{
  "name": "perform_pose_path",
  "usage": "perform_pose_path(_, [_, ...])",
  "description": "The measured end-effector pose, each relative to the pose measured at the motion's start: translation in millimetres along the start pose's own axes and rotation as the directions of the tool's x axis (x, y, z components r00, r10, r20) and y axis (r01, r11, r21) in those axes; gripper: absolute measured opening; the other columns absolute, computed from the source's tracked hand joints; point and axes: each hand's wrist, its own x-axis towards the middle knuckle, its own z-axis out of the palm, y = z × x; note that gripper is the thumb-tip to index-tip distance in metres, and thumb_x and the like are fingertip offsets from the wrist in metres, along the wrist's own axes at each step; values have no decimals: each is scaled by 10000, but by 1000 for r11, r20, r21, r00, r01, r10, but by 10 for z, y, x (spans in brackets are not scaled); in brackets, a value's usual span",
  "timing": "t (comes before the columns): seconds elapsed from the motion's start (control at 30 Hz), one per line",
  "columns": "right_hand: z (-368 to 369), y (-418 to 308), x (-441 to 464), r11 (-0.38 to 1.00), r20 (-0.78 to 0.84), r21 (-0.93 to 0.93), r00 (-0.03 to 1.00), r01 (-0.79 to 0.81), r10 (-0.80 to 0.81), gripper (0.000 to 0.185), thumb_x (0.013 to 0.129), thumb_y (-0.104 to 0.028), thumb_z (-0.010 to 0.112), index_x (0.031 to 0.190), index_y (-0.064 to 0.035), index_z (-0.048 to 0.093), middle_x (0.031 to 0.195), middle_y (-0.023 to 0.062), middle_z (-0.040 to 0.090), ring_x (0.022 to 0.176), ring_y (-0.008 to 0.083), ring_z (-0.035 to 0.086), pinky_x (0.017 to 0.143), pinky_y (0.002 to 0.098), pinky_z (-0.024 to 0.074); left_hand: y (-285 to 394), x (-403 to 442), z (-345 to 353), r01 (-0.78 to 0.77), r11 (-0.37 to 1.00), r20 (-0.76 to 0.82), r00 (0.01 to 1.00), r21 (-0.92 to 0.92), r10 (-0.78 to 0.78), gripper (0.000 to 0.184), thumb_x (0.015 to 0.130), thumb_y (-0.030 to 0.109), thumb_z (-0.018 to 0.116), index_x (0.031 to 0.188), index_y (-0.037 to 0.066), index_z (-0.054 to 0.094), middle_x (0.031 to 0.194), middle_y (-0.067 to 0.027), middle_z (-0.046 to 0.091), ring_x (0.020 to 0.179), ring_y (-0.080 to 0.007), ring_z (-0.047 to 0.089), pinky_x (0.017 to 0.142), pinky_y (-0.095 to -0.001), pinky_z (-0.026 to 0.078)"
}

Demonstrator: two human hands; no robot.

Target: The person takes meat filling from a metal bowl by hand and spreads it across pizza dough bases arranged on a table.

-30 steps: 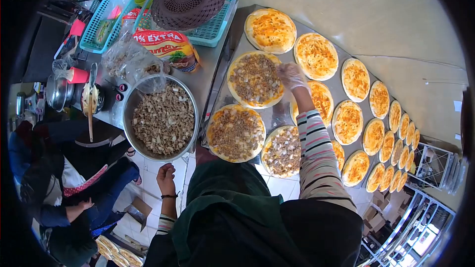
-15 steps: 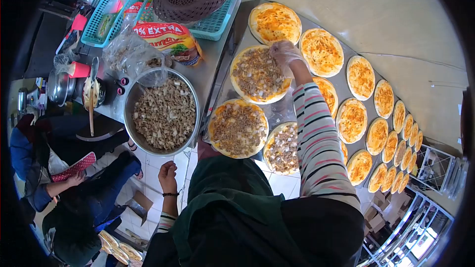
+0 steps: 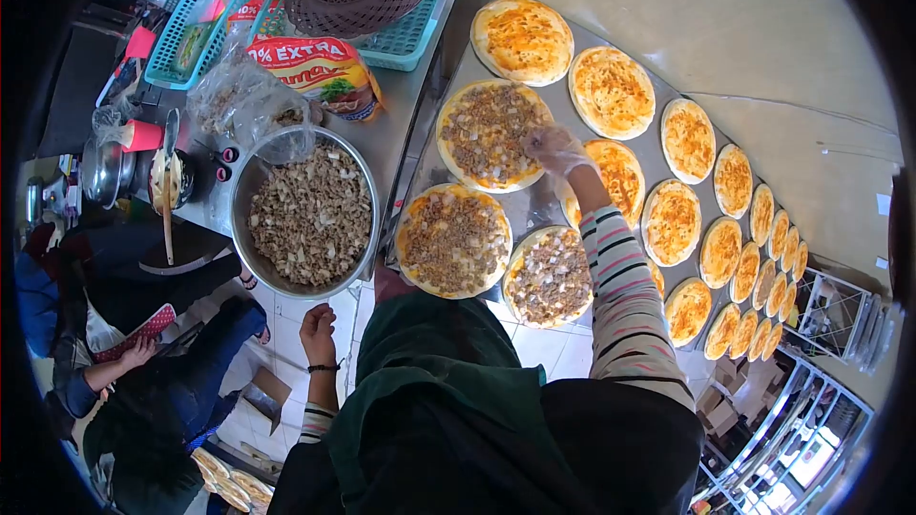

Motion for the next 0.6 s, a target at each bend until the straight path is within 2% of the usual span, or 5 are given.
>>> perform_pose_path(0.2, [336,-6,-112,991,-69,3,989,134,-133,126,687,-177,476,717,-82,554,719,112,519,718,258,506,677,325,410,-18,32,30,0,1000,11,1000,-5,1,132,721,80,481,840,51,528,734,5,530,648,-65,479,529,-167,335])
perform_pose_path(0.4, [295,-212,-159,969,55,-127,977,211,-205,105,682,-140,478,722,-87,559,702,110,506,709,250,503,683,305,410,-12,46,20,-5,1000,28,1000,17,5,135,722,87,482,846,50,523,736,2,532,650,-66,479,536,-176,340])
perform_pose_path(0.47, [262,-115,-98,978,-45,-140,986,154,-162,185,739,-209,431,795,-76,548,768,145,527,742,274,522,672,352,415,-11,80,28,-6,1000,24,1000,22,5,137,722,89,482,847,51,523,739,1,533,652,-67,480,541,-179,342])
perform_pose_path(0.5, [113,-94,-84,997,-85,64,996,40,-34,186,748,-178,404,817,-65,534,760,149,537,744,273,524,680,353,411,-2,72,11,0,1000,15,1000,27,0,138,721,91,481,846,53,524,742,-1,534,653,-68,481,544,-181,344])
perform_pose_path(0.6, [-190,7,61,991,-193,16,972,-133,134,191,726,-163,425,830,-65,553,785,180,536,733,303,520,669,360,414,2,54,-24,13,999,-1,1000,30,-13,139,719,91,477,845,58,526,748,-4,536,656,-71,482,550,-181,345])
